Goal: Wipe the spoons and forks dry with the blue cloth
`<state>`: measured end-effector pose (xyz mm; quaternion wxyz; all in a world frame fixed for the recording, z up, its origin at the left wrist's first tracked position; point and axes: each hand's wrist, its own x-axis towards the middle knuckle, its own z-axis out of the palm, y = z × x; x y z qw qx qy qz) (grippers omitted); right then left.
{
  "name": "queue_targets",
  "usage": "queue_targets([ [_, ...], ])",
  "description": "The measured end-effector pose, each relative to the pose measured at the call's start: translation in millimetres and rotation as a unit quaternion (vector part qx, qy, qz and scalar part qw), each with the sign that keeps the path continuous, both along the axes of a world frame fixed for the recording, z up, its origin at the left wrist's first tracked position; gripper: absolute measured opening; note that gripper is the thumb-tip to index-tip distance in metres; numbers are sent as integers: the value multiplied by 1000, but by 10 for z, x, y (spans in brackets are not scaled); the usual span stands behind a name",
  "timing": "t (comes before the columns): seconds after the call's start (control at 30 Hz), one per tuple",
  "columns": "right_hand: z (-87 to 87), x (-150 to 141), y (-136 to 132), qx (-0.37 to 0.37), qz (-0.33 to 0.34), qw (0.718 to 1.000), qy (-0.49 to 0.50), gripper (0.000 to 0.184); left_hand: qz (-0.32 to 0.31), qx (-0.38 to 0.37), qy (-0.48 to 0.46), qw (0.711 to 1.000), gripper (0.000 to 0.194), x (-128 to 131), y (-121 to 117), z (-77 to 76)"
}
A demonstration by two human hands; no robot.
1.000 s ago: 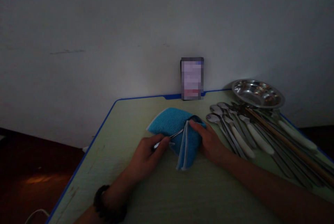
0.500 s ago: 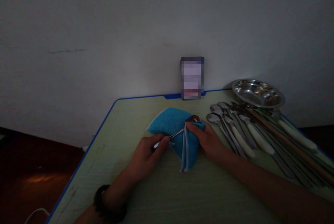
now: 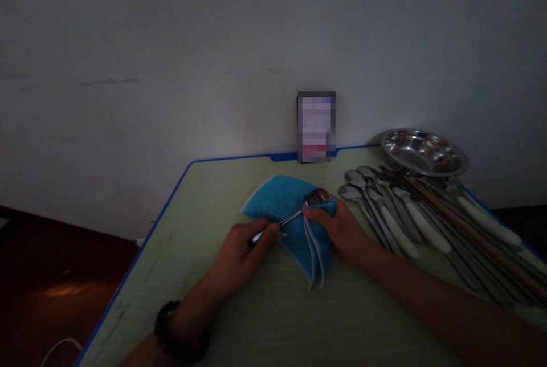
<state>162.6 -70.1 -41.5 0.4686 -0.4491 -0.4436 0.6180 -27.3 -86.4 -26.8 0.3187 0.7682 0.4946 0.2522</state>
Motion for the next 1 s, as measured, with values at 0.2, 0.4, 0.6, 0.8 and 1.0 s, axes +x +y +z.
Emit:
queue_targets([
  [0.2,4,0,3,-1,-1,1000,-11,26,-8,0,-1,1000,31,-5,2,-1],
  [0.4,12,-8,11,-8,-2,1000,-12,28,-12,-11,-7,1000,29,15,-9,2],
  [0.6,-32,-11,4,-15,-9,1000,24,27,62,-133,-107,983,44,-13,35,-12],
  [0.8,-106,-19,11,-23,-7,996,82,24,35,-265,-194,944,36,-86,123,4],
  [1.0,-100,-47,24,-36,-45,992,112,30,-13,-272,-230,934,18,-100,96,30],
])
